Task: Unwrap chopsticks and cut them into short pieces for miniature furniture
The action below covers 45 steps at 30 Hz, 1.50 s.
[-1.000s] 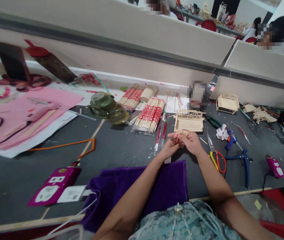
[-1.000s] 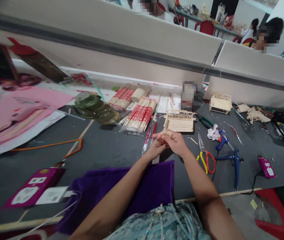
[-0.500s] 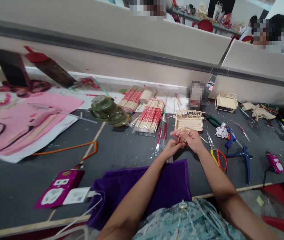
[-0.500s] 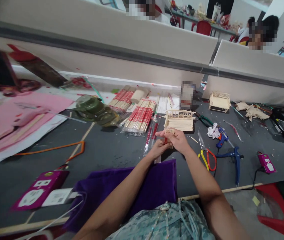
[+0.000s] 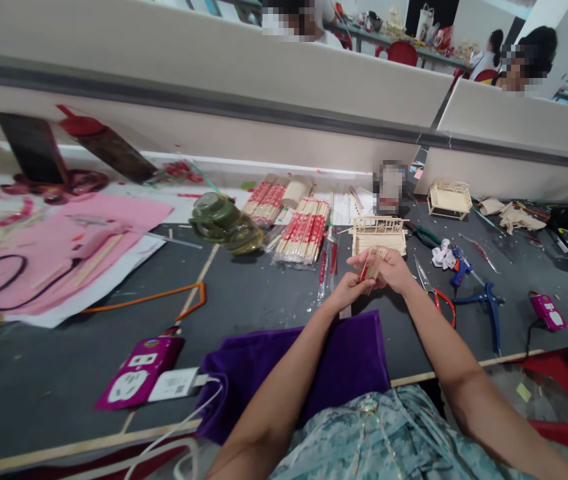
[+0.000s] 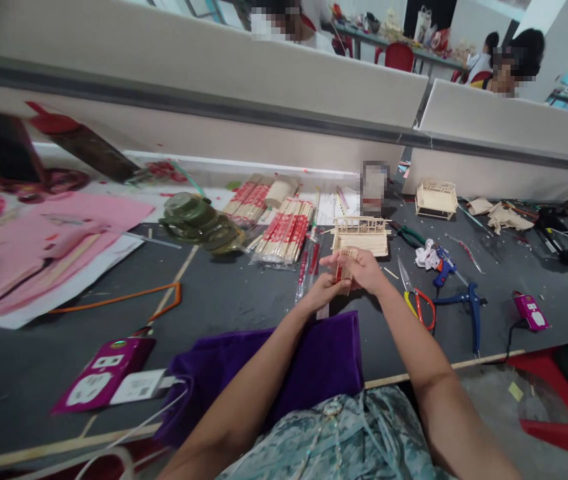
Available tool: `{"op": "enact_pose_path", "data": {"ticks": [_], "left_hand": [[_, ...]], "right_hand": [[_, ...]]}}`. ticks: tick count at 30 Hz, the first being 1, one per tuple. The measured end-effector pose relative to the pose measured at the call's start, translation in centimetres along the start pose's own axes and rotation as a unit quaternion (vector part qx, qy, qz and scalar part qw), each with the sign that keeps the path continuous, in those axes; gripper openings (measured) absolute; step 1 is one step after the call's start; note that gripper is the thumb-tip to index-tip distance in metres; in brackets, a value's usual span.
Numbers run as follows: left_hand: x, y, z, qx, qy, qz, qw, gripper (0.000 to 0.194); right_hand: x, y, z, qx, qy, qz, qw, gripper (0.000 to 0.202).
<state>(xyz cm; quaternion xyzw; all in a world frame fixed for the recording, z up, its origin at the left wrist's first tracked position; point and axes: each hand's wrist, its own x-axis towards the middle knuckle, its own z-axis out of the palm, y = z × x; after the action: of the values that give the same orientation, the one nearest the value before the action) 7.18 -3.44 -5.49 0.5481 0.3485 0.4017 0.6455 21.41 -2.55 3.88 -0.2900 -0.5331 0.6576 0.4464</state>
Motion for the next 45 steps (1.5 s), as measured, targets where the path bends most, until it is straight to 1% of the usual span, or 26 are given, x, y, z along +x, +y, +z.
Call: {"op": "enact_pose_path", "data": {"ticks": [3, 5, 8, 11, 14, 16, 21, 26, 30, 32, 34, 36, 38, 41, 43, 45], "left_hand": [[-1.0, 1.8, 0.5, -0.077, -0.035, -0.07, 0.994, 0.051], [-2.0, 2.9, 0.9, -0.12, -0.039, -0.12, 0.985, 0.05], [-3.2, 4.1, 1.3, -0.149, -0.03, -0.159, 0.975, 0.049], [-3.7, 4.8, 1.5, -0.163, -0.014, -0.167, 0.972, 0.05], [-3.5, 5.4, 1.2, -0.165, 0.02, -0.159, 0.973, 0.05], [-3.3, 5.7, 0.9, -0.166, 0.037, -0.169, 0.971, 0.046], [-3.1, 6.0, 0.2, -0.203, 0.02, -0.221, 0.954, 0.034], [-3.2, 5.6, 0.2, -0.246, 0.004, -0.235, 0.94, 0.031], [-3.3, 5.2, 0.3, -0.255, -0.018, -0.225, 0.94, 0.032], [-3.2, 5.0, 0.4, -0.239, -0.025, -0.21, 0.948, 0.035], [-2.9, 4.9, 0.5, -0.21, -0.023, -0.175, 0.962, 0.04], [-2.2, 4.6, 0.4, -0.176, -0.022, -0.128, 0.976, 0.044], [-1.4, 4.2, 0.2, -0.139, -0.029, -0.08, 0.987, 0.043], [-0.4, 3.1, -0.1, -0.088, -0.022, -0.016, 0.996, 0.04], [0.0, 2.2, -0.2, -0.068, -0.002, 0.013, 0.998, 0.038], [0.0, 1.3, -0.2, -0.061, 0.022, 0.025, 0.998, 0.04]], "right_hand": [[0.5, 0.0, -0.5, 0.072, 0.045, 0.023, 0.996, 0.037], [0.7, 0.0, -0.8, 0.105, 0.054, 0.042, 0.992, 0.037], [0.8, 0.2, -0.9, 0.142, 0.068, 0.065, 0.985, 0.036], [0.8, 0.7, -0.5, 0.165, 0.09, 0.08, 0.979, 0.033], [1.0, 1.3, 0.0, 0.177, 0.116, 0.092, 0.973, 0.027], [1.1, 1.7, 0.3, 0.184, 0.132, 0.105, 0.968, 0.022], [1.3, 2.1, 0.3, 0.202, 0.139, 0.152, 0.957, 0.011], [1.6, 2.3, -0.1, 0.21, 0.144, 0.181, 0.95, 0.013], [1.6, 2.4, -0.2, 0.197, 0.139, 0.182, 0.953, 0.015], [1.5, 2.1, -0.1, 0.177, 0.132, 0.171, 0.96, 0.014], [1.5, 1.4, 0.1, 0.144, 0.115, 0.141, 0.973, 0.018], [1.4, 0.4, 0.4, 0.095, 0.078, 0.1, 0.987, 0.026], [1.4, -0.7, 0.5, 0.03, 0.025, 0.074, 0.997, 0.034], [1.3, -1.8, 0.4, -0.06, -0.053, 0.048, 0.996, 0.043], [1.2, -2.0, 0.3, -0.091, -0.088, 0.026, 0.992, 0.046], [1.1, -1.8, 0.2, -0.105, -0.108, 0.016, 0.988, 0.048]]}}
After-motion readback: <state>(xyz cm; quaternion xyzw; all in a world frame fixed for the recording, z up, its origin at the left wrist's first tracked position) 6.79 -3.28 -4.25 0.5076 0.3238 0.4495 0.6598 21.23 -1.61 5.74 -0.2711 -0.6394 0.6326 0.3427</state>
